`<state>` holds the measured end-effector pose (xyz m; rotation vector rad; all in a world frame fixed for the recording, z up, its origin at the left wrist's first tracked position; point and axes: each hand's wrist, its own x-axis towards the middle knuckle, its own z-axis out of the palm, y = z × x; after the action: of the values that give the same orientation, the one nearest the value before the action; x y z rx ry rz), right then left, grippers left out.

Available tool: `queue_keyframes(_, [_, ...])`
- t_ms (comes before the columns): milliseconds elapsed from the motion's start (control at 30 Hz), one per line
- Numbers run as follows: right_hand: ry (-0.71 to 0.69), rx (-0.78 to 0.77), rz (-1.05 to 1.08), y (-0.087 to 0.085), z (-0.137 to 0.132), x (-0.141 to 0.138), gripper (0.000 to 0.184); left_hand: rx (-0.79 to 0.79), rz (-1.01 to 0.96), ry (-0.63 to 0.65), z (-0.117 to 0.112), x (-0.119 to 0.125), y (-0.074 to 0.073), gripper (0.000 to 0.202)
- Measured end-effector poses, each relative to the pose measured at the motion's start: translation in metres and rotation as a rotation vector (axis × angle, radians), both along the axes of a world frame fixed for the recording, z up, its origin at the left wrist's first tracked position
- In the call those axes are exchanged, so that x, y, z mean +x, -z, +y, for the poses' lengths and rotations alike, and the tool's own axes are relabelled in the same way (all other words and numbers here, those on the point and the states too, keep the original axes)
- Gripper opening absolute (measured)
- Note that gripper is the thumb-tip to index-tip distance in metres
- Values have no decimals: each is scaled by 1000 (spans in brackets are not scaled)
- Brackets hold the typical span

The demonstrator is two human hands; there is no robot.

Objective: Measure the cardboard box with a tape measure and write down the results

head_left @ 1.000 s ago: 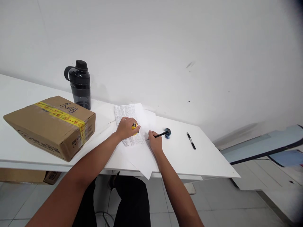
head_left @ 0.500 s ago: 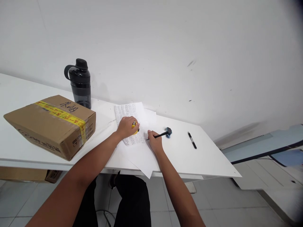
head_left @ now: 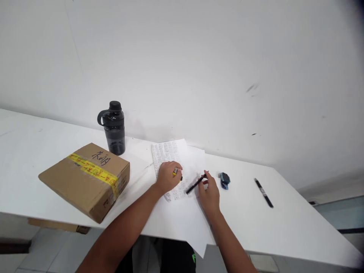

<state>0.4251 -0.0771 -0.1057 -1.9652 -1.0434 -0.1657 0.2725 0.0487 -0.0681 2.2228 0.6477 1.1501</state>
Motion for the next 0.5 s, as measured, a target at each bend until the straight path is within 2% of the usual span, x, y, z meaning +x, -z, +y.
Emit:
queue_keyframes(67, [-23,-62,-46,1,1,2,50,-45,-17,11,1,0,-1,12])
queue_keyframes(133, [-32,-79,2,-1,1,1,54,-88,-23,14,2,0,-2,11])
queue_keyframes(267, [5,40,131,-4,3,-7,70,-130,-22,53,5,-3,-4,10])
queue_keyframes(333, [6,73,92,-3,7,-9,70,-118,-20,58,6,-4,-5,9])
queue_keyframes(433, [-22,42,-51,-1,15,-9,66,-68,12,51,8,-6,-7,7])
queue_keyframes(500, [-51,3,-153,-2,20,-10,62,-49,87,77,9,-7,-9,14])
